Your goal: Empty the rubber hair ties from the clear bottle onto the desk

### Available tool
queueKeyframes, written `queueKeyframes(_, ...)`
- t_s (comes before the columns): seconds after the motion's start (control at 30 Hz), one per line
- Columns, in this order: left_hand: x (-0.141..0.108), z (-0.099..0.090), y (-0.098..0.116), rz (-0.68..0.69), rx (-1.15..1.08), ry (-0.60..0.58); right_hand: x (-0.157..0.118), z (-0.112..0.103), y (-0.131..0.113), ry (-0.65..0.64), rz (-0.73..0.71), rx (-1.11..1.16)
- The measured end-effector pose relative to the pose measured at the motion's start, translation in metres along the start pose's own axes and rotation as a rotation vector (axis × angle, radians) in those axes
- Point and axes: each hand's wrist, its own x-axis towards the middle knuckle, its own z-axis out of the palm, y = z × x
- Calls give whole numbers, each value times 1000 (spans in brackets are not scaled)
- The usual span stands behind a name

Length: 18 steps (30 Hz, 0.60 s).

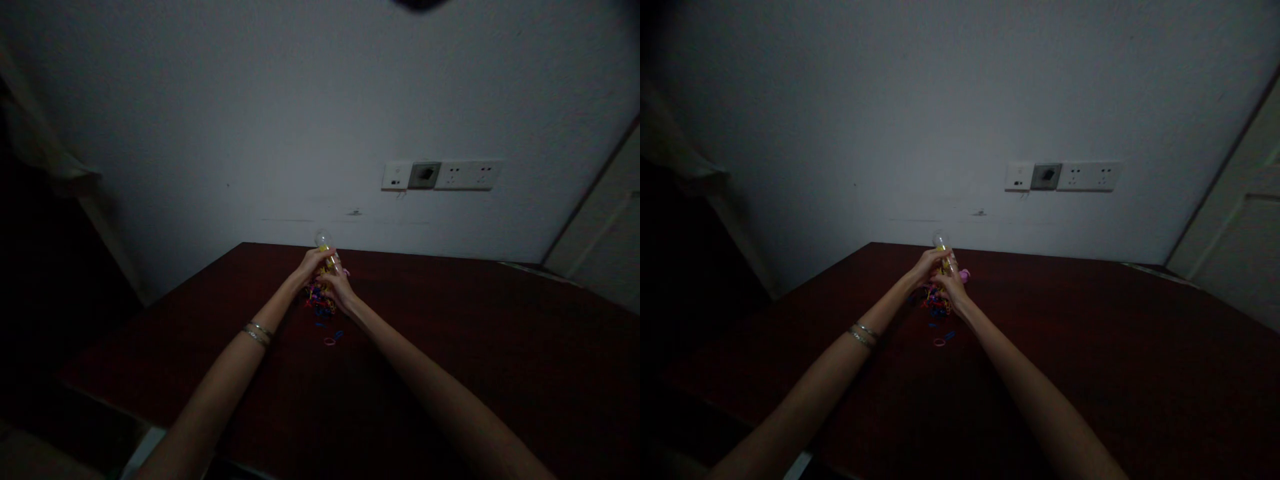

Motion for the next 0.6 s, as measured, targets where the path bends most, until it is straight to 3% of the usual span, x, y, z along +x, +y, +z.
queueKeyframes(0.17,0,3,0,19,105,-71,3,-5,5,61,-14,-108)
queueKeyframes(0.3,-2,0,4,10,114,-88,1,-6,2,7,5,-114)
queueKeyframes(0.6,4,-15,11,73,6,52,-6,-1,0,-59,68,6)
